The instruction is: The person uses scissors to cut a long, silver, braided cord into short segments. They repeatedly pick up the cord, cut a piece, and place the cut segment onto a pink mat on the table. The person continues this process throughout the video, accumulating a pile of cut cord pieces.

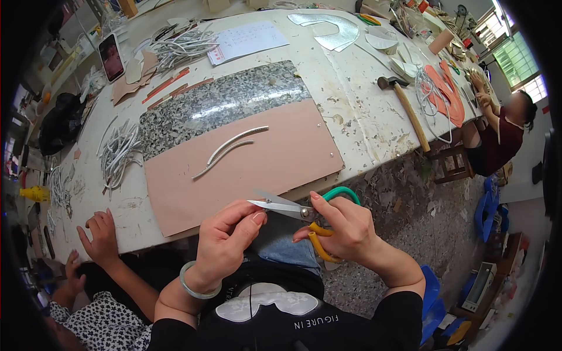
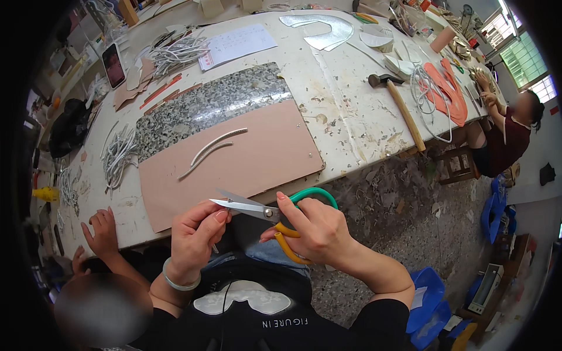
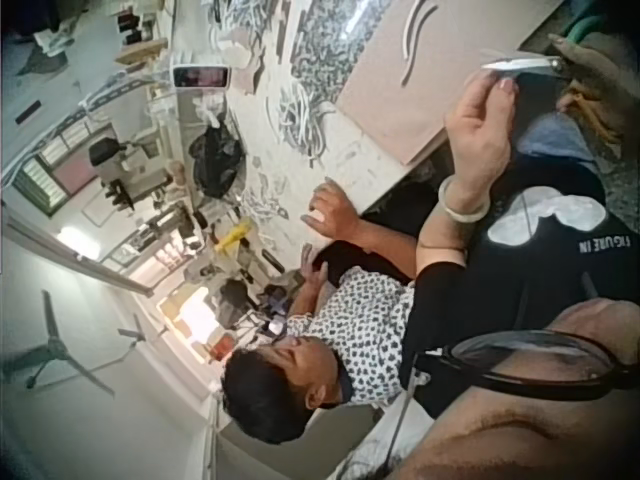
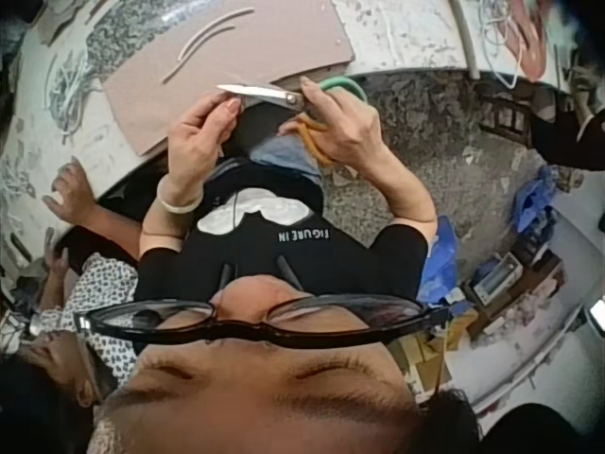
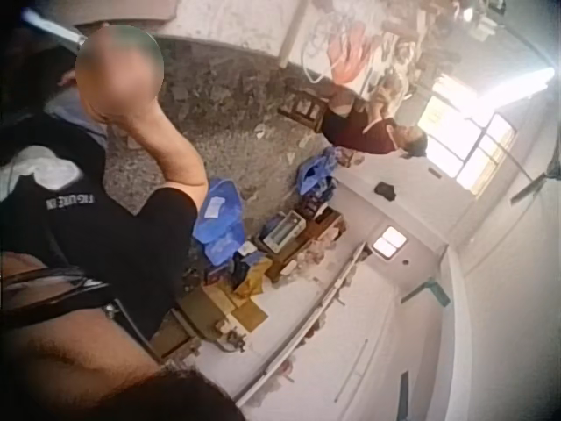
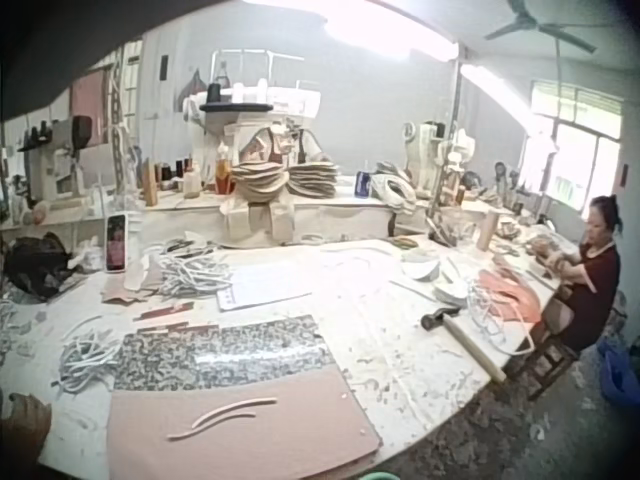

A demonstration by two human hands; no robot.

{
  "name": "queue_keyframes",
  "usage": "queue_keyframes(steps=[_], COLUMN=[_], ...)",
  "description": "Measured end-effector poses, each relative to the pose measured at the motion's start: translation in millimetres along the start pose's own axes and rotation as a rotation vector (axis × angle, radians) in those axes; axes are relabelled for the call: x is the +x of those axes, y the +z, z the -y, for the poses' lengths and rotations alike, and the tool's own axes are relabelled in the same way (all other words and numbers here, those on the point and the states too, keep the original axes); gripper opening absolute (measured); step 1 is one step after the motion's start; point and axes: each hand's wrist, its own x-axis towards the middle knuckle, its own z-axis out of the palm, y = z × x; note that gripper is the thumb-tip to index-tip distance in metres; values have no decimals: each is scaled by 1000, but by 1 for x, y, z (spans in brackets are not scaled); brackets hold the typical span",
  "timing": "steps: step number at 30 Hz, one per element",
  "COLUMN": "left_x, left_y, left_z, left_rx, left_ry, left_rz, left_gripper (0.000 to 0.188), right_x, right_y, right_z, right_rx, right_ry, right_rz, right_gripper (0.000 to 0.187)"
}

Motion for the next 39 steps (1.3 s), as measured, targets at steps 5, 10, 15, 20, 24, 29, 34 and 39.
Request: queue_keyframes(steps=[5, 10, 15, 20, 24, 29, 34, 39], left_x=[4, 2, 10, 3, 5, 0, -6, -5], left_y=[-2, -20, 2, 11, -21, -54, -42, -39], left_z=[0, -8, -2, 4, 10, 25, 25, 28], left_rx=[-3, -168, -146, -257, -23, -229, -650, -586], left_ry=[-64, -215, -224, -267, -243, -272, -208, -5], left_rz=[23, 126, 233, 318, 420, 242, 68, -217], left_gripper=[18, 21, 30, 32, 28, 19, 22, 34], right_x=[-11, -37, -23, -8, -7, -28, -37, -31], right_y=[-9, -35, -12, 15, 23, 26, 47, 46], right_z=[1, -30, 0, 28, 39, 45, 61, 52], right_rx=[316, 684, 1054, 1115, 959, 1001, 1142, 1041], right_ry=[176, 815, 736, 661, 575, 560, 700, 652], right_rz=[152, -359, -289, -65, -402, -344, 48, 142], right_gripper=[55, 42, 30, 41, 36, 43, 34, 40])
